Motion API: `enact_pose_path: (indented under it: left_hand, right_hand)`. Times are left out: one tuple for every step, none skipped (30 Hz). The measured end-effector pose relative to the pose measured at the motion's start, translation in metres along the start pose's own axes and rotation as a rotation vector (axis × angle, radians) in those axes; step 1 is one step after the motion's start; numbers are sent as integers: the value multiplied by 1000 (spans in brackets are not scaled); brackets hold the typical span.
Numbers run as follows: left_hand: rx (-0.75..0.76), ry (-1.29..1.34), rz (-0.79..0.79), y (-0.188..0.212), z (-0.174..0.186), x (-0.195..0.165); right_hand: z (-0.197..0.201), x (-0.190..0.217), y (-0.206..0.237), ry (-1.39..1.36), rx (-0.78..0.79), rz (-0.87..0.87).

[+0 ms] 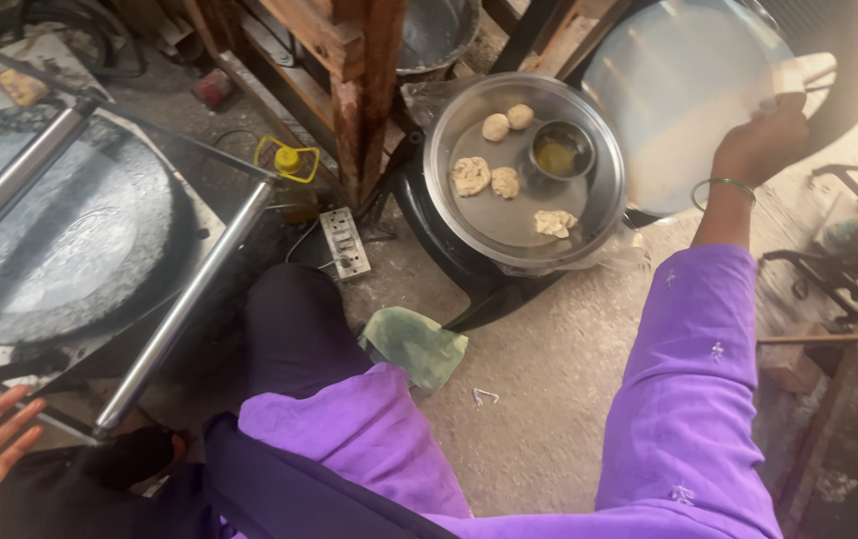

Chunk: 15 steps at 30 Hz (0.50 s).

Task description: The person places dough balls on the stone plate of a lever press, pulls the metal handle to flatten each ball into a thin round disc, peels the pressed disc off the plate, and stacks the discs on a tray while another person occasionally takes the finished stack away.

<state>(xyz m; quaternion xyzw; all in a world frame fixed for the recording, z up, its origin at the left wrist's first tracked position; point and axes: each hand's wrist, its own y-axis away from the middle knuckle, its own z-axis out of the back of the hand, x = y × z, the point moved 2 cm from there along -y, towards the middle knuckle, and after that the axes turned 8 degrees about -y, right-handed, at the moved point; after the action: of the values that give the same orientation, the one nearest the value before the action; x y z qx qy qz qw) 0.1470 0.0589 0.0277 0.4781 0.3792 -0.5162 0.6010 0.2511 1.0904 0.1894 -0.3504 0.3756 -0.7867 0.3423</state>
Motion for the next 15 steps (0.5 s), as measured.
enact_pose_path:
  left_hand:
    - [-9, -51, 3, 0, -4, -4]
    - [-21, -103, 7, 3, -7, -11]
    - [-35, -153, 9, 6, -11, -21]
    - [22, -49, -48, 6, -21, -36]
    - [77, 55, -104, 9, -32, -53]
    - [130, 157, -155, 16, -40, -73]
    - [115, 183, -125, 22, -50, -93]
    - [93, 206, -94, 21, -70, -112]
    - [143, 172, -84, 17, -89, -135]
    - [96, 177, -9, 23, -109, -150]
    - [194, 25, -41, 23, -130, -169]
    - [186, -167, 103, 29, -148, -180]
    - [445, 63, -102, 24, -174, -200]
    - [548, 150, -159, 30, -197, -211]
    - [503, 47, -221, 32, -220, -222]
  right_hand:
    - [5, 1, -2, 22, -28, 38]
    - [12, 3, -4, 42, -55, 76]
    - [20, 4, -7, -41, -45, 6]
    - [30, 6, -12, -129, -39, -62]
    - [37, 12, -15, -221, -31, -130]
    - [52, 20, -16, -458, -64, -81]
    - [68, 30, -15, -701, -90, -31]
    - [82, 43, -13, -855, -19, -43]
    - [96, 59, -6, -962, 107, -80]
    - [109, 78, 6, -1055, 246, -124]
    - [117, 102, 22, -1093, 389, -133]
    - [125, 129, 38, -1113, 552, -150]
    - [128, 159, 54, -1139, 690, -141]
    - [128, 190, 69, -1140, 795, -137]
    - [129, 221, 79, -1144, 876, -131]
